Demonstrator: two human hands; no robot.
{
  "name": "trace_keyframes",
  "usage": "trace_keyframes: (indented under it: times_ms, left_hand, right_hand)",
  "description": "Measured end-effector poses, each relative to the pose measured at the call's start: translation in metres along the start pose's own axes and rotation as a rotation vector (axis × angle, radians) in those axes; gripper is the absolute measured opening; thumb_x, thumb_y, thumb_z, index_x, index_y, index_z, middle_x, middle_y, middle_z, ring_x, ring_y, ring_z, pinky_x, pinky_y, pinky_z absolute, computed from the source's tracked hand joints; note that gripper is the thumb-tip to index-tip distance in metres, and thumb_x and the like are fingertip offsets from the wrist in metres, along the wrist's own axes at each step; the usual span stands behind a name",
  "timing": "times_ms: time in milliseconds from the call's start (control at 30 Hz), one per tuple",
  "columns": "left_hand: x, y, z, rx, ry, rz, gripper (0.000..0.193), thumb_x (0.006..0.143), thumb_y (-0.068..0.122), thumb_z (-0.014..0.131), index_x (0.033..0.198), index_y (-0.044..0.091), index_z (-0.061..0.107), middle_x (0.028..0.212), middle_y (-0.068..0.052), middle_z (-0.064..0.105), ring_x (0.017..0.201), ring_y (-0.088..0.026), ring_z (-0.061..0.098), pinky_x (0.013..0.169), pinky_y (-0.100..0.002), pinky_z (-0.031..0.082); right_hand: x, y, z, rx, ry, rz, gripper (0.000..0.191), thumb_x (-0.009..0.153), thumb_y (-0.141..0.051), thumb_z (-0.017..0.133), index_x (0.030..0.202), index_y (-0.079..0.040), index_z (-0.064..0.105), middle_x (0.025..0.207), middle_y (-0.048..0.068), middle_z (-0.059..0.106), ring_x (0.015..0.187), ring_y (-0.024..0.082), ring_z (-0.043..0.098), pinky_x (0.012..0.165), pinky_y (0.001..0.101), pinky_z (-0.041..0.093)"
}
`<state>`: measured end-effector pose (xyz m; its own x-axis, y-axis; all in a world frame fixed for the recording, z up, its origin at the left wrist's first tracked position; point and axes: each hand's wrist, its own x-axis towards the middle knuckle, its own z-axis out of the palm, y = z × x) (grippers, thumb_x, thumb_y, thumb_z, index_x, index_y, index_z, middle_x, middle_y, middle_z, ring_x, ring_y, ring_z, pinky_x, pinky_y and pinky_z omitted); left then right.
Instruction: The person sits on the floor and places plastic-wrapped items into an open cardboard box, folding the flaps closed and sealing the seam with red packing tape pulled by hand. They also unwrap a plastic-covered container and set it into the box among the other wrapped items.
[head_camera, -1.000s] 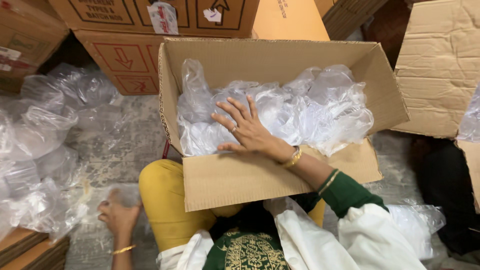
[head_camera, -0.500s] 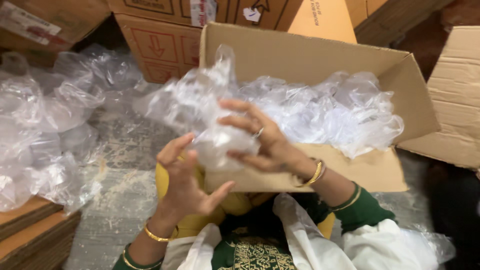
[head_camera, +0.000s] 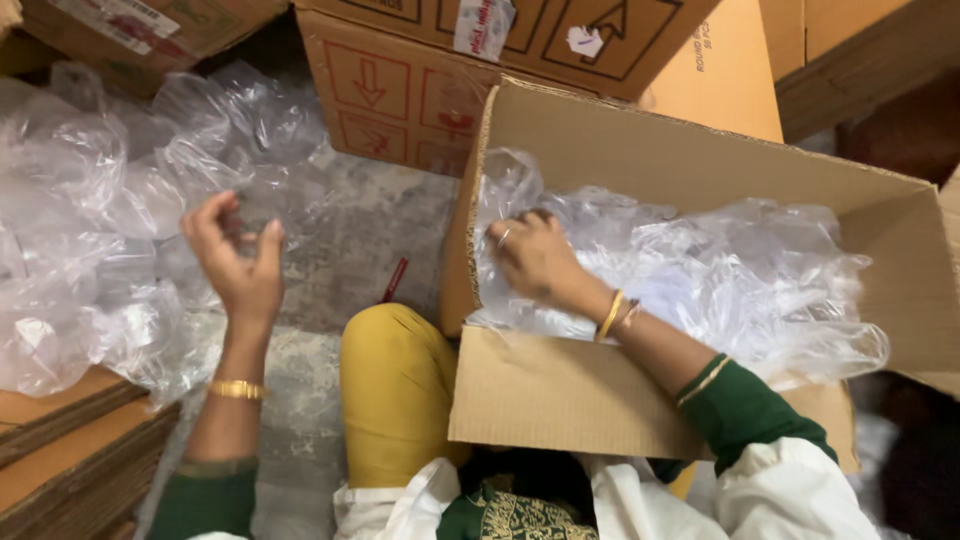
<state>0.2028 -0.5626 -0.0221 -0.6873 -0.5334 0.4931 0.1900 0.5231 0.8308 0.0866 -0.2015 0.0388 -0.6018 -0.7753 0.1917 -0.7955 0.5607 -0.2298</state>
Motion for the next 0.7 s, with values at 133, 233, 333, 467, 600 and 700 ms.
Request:
trace_keyframes:
  times_ms: [133, 233, 333, 467, 600, 700]
  left_hand:
    - [0.072, -0.059, 0.042, 0.359, -0.069, 0.150, 0.055, 0.096, 0.008, 0.083, 0.141, 0.002, 0.052, 0.129, -0.016, 0.053, 0.124, -0.034, 0.052, 0.106, -0.047, 0.047]
    - [0.118, -0.095, 0.075, 0.493, -0.128, 0.118, 0.059, 0.094, 0.019, 0.084, 0.139, 0.000, 0.053, 0.131, -0.022, 0.053, 0.123, -0.042, 0.049, 0.103, -0.052, 0.045]
    - [0.156, -0.117, 0.104, 0.716, -0.281, 0.054, 0.066, 0.089, 0.027, 0.081, 0.142, 0.001, 0.053, 0.138, -0.024, 0.051, 0.129, -0.043, 0.047, 0.106, -0.054, 0.045]
    - [0.193, -0.138, 0.139, 0.947, -0.374, -0.023, 0.084, 0.074, 0.041, 0.082, 0.144, 0.006, 0.050, 0.150, -0.021, 0.043, 0.136, -0.051, 0.036, 0.096, -0.067, 0.042]
    - [0.209, -0.143, 0.159, 1.093, -0.512, -0.133, 0.100, 0.063, 0.048, 0.085, 0.148, 0.017, 0.044, 0.157, -0.016, 0.035, 0.141, -0.055, 0.028, 0.093, -0.078, 0.036]
    - [0.202, -0.150, 0.161, 1.108, -0.558, -0.154, 0.100, 0.064, 0.047, 0.085, 0.151, 0.019, 0.043, 0.155, -0.017, 0.038, 0.141, -0.052, 0.032, 0.096, -0.077, 0.033]
  right_hand:
    - [-0.002, -0.024, -0.001, -0.074, -0.059, -0.148, 0.040, 0.079, -0.033, 0.061, 0.107, -0.005, 0.065, 0.103, 0.015, 0.059, 0.106, 0.033, 0.053, 0.101, 0.0492, 0.038]
    - [-0.001, -0.033, -0.014, -0.102, -0.205, -0.106, 0.041, 0.074, -0.036, 0.061, 0.099, -0.005, 0.066, 0.103, 0.018, 0.059, 0.100, 0.035, 0.051, 0.098, 0.0486, 0.039]
    - [0.002, -0.037, -0.022, 0.035, -0.077, -0.173, 0.049, 0.078, -0.038, 0.061, 0.111, -0.002, 0.067, 0.109, 0.019, 0.059, 0.102, 0.037, 0.049, 0.096, 0.0491, 0.038]
    - [0.007, -0.038, -0.026, 0.008, -0.202, -0.112, 0.047, 0.078, -0.040, 0.061, 0.108, -0.004, 0.065, 0.109, 0.018, 0.058, 0.103, 0.038, 0.049, 0.095, 0.0484, 0.040]
    - [0.012, -0.034, -0.028, 0.096, -0.154, -0.110, 0.045, 0.082, -0.041, 0.061, 0.109, -0.005, 0.065, 0.112, 0.019, 0.058, 0.104, 0.039, 0.049, 0.092, 0.0478, 0.040]
    - [0.014, -0.033, -0.029, 0.103, -0.172, -0.088, 0.043, 0.082, -0.042, 0.061, 0.107, -0.007, 0.066, 0.110, 0.019, 0.058, 0.101, 0.038, 0.048, 0.089, 0.0477, 0.040]
